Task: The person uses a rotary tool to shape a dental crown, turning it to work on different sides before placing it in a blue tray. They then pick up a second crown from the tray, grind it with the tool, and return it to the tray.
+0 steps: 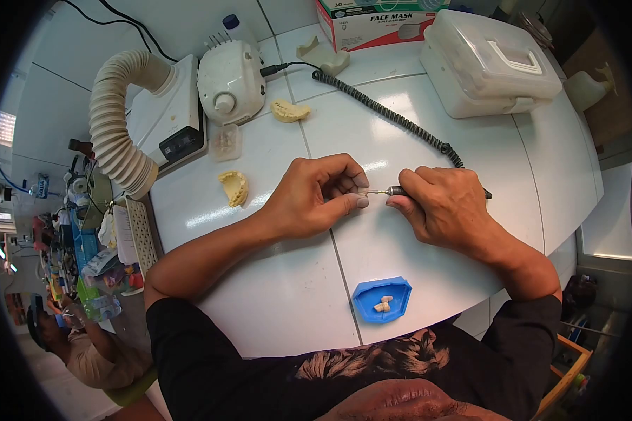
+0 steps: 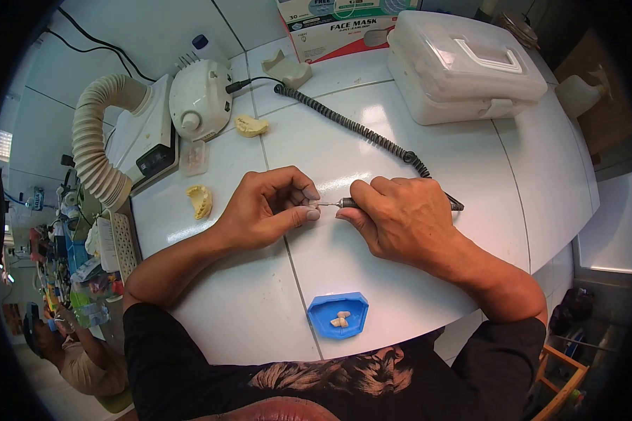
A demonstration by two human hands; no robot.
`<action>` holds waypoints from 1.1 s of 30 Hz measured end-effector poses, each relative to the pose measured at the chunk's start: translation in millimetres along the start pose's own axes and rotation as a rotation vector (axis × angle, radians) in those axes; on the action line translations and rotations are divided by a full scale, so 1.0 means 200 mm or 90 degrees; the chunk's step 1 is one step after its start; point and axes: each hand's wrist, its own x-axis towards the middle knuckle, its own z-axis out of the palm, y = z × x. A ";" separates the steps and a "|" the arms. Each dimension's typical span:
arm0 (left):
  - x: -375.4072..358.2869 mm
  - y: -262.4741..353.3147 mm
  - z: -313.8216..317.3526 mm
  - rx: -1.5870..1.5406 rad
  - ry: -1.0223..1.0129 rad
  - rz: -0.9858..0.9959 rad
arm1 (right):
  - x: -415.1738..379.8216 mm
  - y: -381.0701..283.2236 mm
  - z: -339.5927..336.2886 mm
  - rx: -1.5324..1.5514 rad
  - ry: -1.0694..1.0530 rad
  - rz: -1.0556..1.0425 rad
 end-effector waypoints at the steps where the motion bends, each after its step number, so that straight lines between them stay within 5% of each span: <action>1: 0.00 0.00 0.00 0.005 0.000 0.002 | 0.00 0.00 0.00 -0.006 0.001 -0.005; 33: 0.00 0.01 0.00 0.041 0.008 -0.013 | 0.01 -0.01 0.01 -0.026 0.012 0.002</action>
